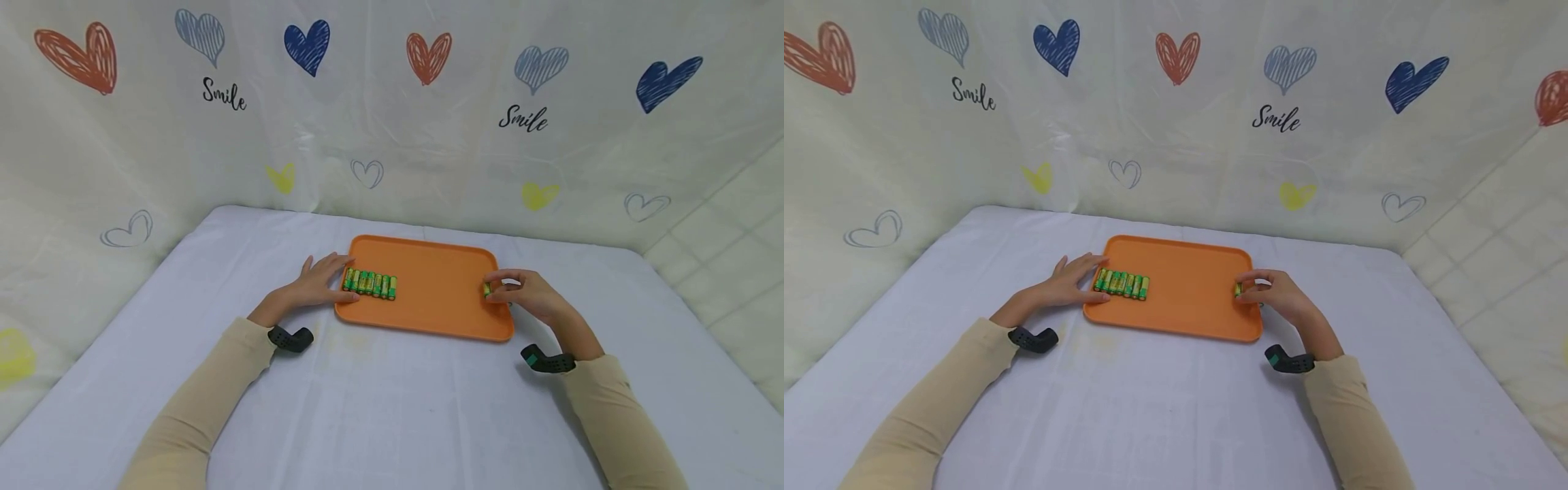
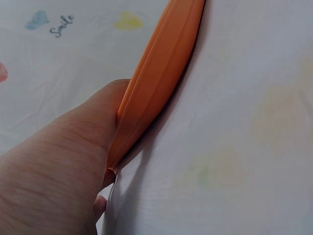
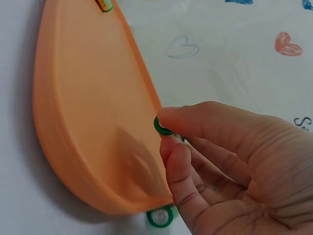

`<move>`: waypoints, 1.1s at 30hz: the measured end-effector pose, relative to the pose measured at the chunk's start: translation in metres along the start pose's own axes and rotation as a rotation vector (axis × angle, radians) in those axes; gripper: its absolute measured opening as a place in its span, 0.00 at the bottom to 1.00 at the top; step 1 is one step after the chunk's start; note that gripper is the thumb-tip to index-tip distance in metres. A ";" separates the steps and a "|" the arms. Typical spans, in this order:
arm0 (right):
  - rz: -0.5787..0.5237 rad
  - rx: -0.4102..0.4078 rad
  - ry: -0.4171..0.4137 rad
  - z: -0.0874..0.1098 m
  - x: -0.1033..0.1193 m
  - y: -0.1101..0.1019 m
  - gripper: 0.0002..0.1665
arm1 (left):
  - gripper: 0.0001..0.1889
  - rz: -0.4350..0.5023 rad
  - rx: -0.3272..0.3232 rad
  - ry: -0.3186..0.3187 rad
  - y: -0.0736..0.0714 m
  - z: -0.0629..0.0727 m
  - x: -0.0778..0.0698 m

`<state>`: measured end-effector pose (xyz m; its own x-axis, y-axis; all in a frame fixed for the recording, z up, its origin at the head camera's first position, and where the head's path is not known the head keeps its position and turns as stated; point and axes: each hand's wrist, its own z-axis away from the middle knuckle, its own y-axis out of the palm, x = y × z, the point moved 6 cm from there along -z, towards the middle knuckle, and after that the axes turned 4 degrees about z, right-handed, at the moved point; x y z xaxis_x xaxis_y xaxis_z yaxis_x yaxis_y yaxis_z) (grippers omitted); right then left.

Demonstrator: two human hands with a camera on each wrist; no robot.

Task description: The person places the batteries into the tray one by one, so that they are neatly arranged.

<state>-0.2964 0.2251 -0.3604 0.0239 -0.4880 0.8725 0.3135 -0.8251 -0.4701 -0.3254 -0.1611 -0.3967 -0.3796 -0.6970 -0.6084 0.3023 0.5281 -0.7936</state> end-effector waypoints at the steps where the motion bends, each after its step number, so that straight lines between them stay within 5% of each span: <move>1: -0.013 0.002 -0.005 -0.001 0.001 0.001 0.30 | 0.48 0.001 -0.001 0.003 0.000 0.000 0.000; 6: -0.069 0.008 -0.029 -0.005 0.006 0.010 0.27 | 0.49 -0.002 -0.007 0.019 0.000 -0.001 0.003; 33: -0.005 0.052 -0.021 -0.032 0.031 0.065 0.27 | 0.48 -0.002 -0.002 0.011 -0.001 -0.001 0.003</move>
<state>-0.3058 0.1473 -0.3685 0.0424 -0.4777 0.8775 0.3627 -0.8110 -0.4590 -0.3276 -0.1630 -0.3977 -0.3901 -0.6927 -0.6066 0.2993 0.5276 -0.7950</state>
